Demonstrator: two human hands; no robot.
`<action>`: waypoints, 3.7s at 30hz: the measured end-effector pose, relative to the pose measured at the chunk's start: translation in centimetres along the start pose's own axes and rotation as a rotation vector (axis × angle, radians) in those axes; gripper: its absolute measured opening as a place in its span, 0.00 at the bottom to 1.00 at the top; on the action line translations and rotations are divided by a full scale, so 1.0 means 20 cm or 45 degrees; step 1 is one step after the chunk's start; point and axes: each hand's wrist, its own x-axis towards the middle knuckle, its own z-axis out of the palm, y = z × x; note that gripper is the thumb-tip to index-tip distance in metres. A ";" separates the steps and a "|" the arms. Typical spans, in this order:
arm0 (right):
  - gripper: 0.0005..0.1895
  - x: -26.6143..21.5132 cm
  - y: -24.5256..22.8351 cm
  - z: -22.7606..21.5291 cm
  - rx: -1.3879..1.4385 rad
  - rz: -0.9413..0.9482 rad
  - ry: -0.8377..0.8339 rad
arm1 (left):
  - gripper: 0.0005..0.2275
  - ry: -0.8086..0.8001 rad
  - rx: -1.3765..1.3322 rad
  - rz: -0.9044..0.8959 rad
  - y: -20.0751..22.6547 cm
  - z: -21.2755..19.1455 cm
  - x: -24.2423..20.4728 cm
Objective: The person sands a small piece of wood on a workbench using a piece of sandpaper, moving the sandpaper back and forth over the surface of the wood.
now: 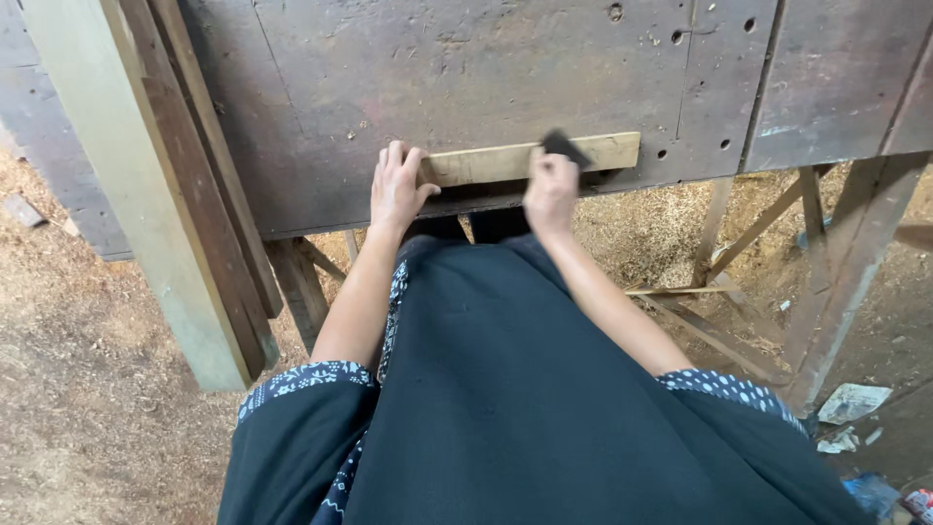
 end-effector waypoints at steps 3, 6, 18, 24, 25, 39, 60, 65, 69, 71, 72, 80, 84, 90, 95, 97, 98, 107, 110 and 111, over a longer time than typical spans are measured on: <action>0.19 0.01 -0.27 0.18 0.335 0.144 -0.657 | 0.26 0.001 0.028 0.005 0.00 0.00 0.03; 0.15 0.03 -0.25 0.17 0.238 -0.389 -0.451 | 0.25 -0.012 0.045 0.026 -0.02 0.00 0.02; 0.12 -0.03 -0.08 0.12 0.100 -0.159 -0.265 | 0.32 -0.075 0.109 0.343 0.06 0.00 0.05; 0.09 -0.05 0.27 -0.11 -0.109 0.346 0.093 | 0.29 -0.089 0.111 0.290 0.11 0.09 0.06; 0.08 -0.05 0.25 -0.06 -0.115 0.345 0.085 | 0.30 -0.078 0.110 0.295 0.11 0.09 0.07; 0.09 -0.12 0.25 0.03 0.005 0.135 -0.018 | 0.28 -0.049 0.061 0.242 0.14 0.09 0.07; 0.08 0.08 0.39 -0.09 -0.162 0.144 0.031 | 0.28 -0.086 0.388 0.404 0.07 0.21 0.06; 0.08 -0.01 0.12 -0.13 -0.066 0.089 -0.180 | 0.32 -0.053 0.478 0.416 0.11 0.18 0.09; 0.08 -0.01 0.17 -0.14 0.094 0.162 -0.175 | 0.15 -0.119 0.352 0.441 0.13 0.12 0.13; 0.08 0.00 0.14 -0.12 0.142 0.078 -0.092 | 0.14 -0.093 0.335 0.413 0.12 0.10 0.11; 0.07 0.01 0.09 -0.11 0.051 0.002 -0.147 | 0.14 -0.072 0.323 0.367 0.11 0.10 0.10; 0.23 0.20 -0.17 -0.05 0.063 0.143 -0.259 | 0.18 -0.003 0.348 0.330 0.08 0.07 0.13; 0.26 0.15 -0.15 -0.01 -0.120 -0.012 -0.219 | 0.19 0.042 0.282 0.345 0.16 0.18 0.11; 0.32 0.06 -0.08 0.00 -0.130 -0.180 -0.305 | 0.19 0.034 0.326 0.330 0.19 0.29 0.11; 0.24 0.12 0.15 -0.15 -0.226 0.119 -0.087 | 0.15 0.071 0.202 0.381 0.19 0.24 0.15; 0.26 0.10 0.07 -0.09 -0.085 -0.015 -0.194 | 0.15 0.052 0.169 0.385 0.17 0.22 0.14; 0.27 0.10 0.02 -0.05 -0.021 -0.086 -0.242 | 0.15 0.050 0.148 0.392 0.18 0.22 0.15; 0.25 0.00 0.10 -0.14 -0.226 0.105 -0.182 | 0.19 0.054 0.114 0.365 0.19 0.21 0.07; 0.32 -0.05 0.02 -0.07 -0.110 -0.157 -0.356 | 0.20 0.001 0.112 0.367 0.19 0.20 0.07; 0.32 -0.04 0.04 -0.08 -0.131 -0.169 -0.381 | 0.20 0.008 0.110 0.384 0.19 0.19 0.08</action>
